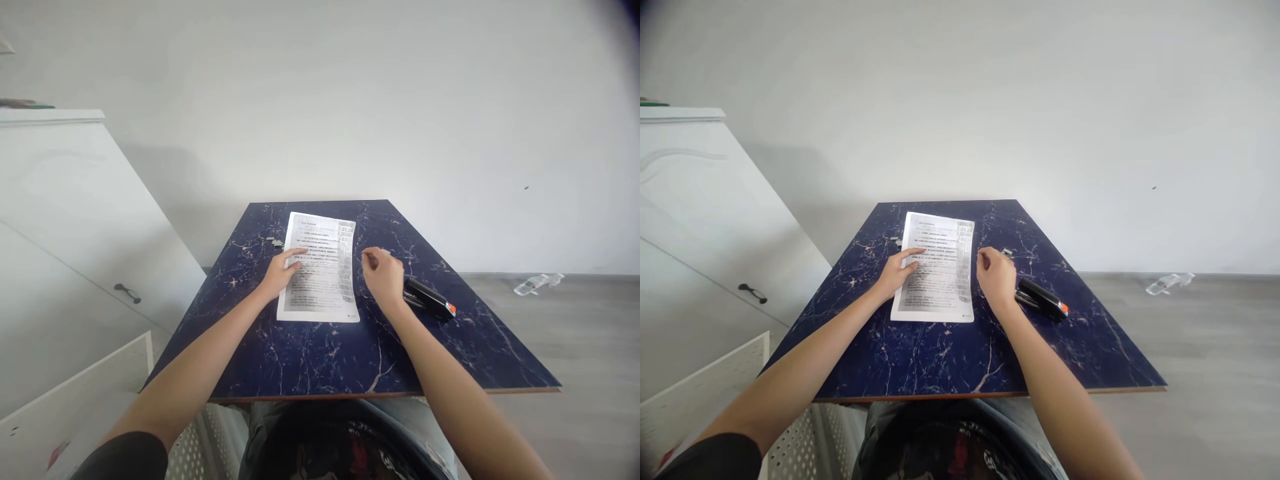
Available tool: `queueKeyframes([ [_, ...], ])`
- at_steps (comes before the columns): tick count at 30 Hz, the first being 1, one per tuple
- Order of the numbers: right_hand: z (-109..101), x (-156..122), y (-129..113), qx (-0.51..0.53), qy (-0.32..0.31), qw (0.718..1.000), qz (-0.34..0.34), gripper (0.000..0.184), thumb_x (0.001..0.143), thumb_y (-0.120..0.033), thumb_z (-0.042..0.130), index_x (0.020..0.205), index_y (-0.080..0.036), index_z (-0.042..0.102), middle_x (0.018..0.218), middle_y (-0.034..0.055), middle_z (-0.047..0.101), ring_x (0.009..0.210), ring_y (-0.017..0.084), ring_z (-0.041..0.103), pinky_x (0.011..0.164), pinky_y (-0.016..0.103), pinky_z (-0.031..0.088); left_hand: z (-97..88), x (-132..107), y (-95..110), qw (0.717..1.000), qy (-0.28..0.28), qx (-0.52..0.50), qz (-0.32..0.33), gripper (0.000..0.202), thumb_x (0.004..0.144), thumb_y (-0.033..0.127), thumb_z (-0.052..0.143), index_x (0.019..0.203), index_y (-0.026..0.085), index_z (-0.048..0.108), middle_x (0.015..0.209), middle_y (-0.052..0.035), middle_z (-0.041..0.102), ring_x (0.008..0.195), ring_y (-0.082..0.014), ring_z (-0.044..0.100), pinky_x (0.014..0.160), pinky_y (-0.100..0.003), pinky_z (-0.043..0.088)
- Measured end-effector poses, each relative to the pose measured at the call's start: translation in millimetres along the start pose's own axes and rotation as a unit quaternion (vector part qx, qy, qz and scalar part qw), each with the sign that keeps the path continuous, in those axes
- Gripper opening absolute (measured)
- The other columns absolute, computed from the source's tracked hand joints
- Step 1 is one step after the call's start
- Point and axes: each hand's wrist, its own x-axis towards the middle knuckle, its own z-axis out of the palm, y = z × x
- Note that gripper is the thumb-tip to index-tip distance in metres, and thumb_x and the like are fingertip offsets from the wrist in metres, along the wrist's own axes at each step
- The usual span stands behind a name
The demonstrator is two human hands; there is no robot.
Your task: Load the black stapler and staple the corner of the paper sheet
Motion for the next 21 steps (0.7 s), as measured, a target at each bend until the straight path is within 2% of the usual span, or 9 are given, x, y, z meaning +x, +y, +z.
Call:
queueKeyframes([
  [2,-22,-2,-5,-0.054,0.001,0.997,-0.046,0.028,0.096,-0.037,0.048,0.104,-0.021,0.069,0.084,0.0084,0.074,0.077,0.023,0.067,0.084,0.036,0.049,-2.5,1,-4,1.000,0.009,-0.005,-0.004,0.037,0.088,0.030,0.063,0.124,0.024,0.069,0.136,-0.0057,0.065,0.133,-0.0269,0.054,0.118,-0.046,0.035],
  [5,-56,-2,8,-0.107,-0.058,0.991,-0.058,0.029,0.095,-0.042,0.050,0.099,-0.022,0.071,0.086,0.0084,0.074,0.080,0.024,0.068,0.082,0.035,0.049,-5.3,3,-7,1.000,0.017,-0.011,-0.014,0.039,0.087,0.031,0.063,0.125,0.023,0.069,0.137,-0.0063,0.064,0.133,-0.0273,0.054,0.117,-0.046,0.036],
  [9,-100,-7,59,-0.194,-0.160,0.968,-0.028,0.043,0.083,-0.058,0.064,0.105,-0.022,0.071,0.109,0.0116,0.073,0.097,0.031,0.067,0.083,0.040,0.051,-7.0,4,-8,0.999,0.025,-0.027,-0.015,0.039,0.087,0.031,0.063,0.125,0.022,0.068,0.136,-0.0071,0.065,0.131,-0.0276,0.056,0.116,-0.046,0.038],
  [12,-124,-18,96,-0.205,-0.224,0.952,-0.015,0.050,0.076,-0.057,0.072,0.114,-0.025,0.069,0.111,0.0092,0.073,0.097,0.032,0.068,0.080,0.039,0.051,-7.5,5,-9,0.998,0.035,-0.045,-0.020,0.040,0.086,0.031,0.065,0.125,0.023,0.069,0.136,-0.0067,0.065,0.130,-0.0283,0.056,0.116,-0.047,0.038],
  [14,-131,-25,108,-0.198,-0.248,0.948,0.003,0.042,0.080,-0.054,0.068,0.112,-0.026,0.069,0.100,0.0062,0.075,0.086,0.029,0.069,0.073,0.037,0.050,-7.8,6,-9,0.997,0.046,-0.064,-0.022,0.041,0.085,0.031,0.067,0.125,0.023,0.069,0.136,-0.0070,0.065,0.130,-0.0289,0.057,0.116,-0.048,0.038],
  [16,-128,-28,110,-0.192,-0.249,0.949,0.010,0.033,0.085,-0.051,0.062,0.106,-0.026,0.069,0.089,0.0044,0.075,0.077,0.027,0.068,0.067,0.035,0.048,-8.0,6,-9,0.994,0.050,-0.090,-0.026,0.043,0.084,0.031,0.068,0.126,0.022,0.069,0.136,-0.0078,0.065,0.129,-0.0295,0.057,0.115,-0.048,0.039],
  [21,-100,-25,76,-0.147,-0.253,0.956,-0.035,0.026,0.087,-0.041,0.060,0.105,-0.025,0.068,0.091,0.0050,0.075,0.079,0.026,0.067,0.069,0.034,0.047,-8.4,8,-10,0.987,0.061,-0.142,-0.032,0.046,0.081,0.033,0.073,0.125,0.021,0.069,0.138,-0.0090,0.064,0.131,-0.0295,0.056,0.117,-0.048,0.037],
])
